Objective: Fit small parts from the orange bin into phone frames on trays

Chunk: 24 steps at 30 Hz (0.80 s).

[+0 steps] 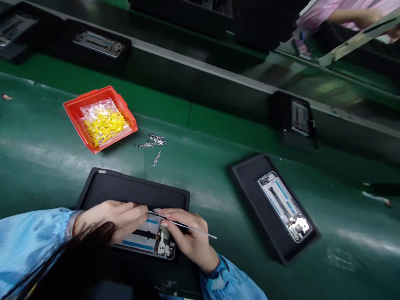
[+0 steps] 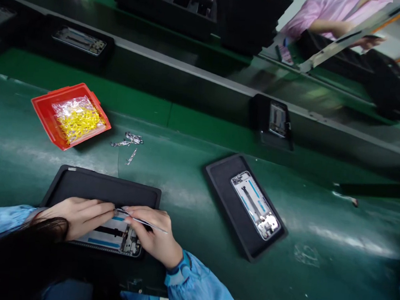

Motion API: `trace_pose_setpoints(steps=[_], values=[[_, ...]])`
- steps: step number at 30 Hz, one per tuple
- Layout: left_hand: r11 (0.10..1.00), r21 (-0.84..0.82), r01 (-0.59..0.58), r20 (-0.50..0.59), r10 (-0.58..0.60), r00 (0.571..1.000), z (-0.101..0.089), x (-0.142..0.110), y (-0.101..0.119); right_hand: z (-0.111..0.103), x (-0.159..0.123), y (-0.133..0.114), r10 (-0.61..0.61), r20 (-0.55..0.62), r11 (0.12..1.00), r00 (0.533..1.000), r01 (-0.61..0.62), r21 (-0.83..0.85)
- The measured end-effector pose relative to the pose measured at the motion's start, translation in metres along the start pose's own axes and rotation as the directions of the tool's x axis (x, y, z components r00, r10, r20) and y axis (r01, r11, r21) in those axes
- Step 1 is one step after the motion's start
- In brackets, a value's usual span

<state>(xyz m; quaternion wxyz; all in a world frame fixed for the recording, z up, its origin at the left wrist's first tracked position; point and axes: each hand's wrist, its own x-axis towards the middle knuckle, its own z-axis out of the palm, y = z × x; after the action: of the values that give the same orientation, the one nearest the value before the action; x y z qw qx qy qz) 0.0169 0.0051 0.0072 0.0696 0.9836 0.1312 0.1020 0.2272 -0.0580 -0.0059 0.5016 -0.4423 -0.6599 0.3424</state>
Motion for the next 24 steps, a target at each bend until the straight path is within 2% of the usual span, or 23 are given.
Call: trace_pose_setpoints(steps=[9, 17, 24], values=[[1.000, -0.006, -0.019, 0.073, 0.019, 0.997, 0.0020, -0.0018, -0.0007, -0.0019, -0.0017, 0.0001, -0.011, 0.008, 1.000, 1.000, 0.012, -0.018], [1.000, -0.009, -0.007, -0.023, 0.007, 1.000, 0.0043, -0.0038, 0.0006, -0.0022, -0.0011, -0.0006, 0.006, 0.010, 1.000, 1.000, -0.006, -0.012], [1.000, 0.013, 0.001, 0.044, -0.002, 0.999, 0.0044, -0.0034, 0.0012, -0.0008, 0.0009, -0.0033, 0.007, 0.013, 0.999, 1.000, -0.006, -0.049]])
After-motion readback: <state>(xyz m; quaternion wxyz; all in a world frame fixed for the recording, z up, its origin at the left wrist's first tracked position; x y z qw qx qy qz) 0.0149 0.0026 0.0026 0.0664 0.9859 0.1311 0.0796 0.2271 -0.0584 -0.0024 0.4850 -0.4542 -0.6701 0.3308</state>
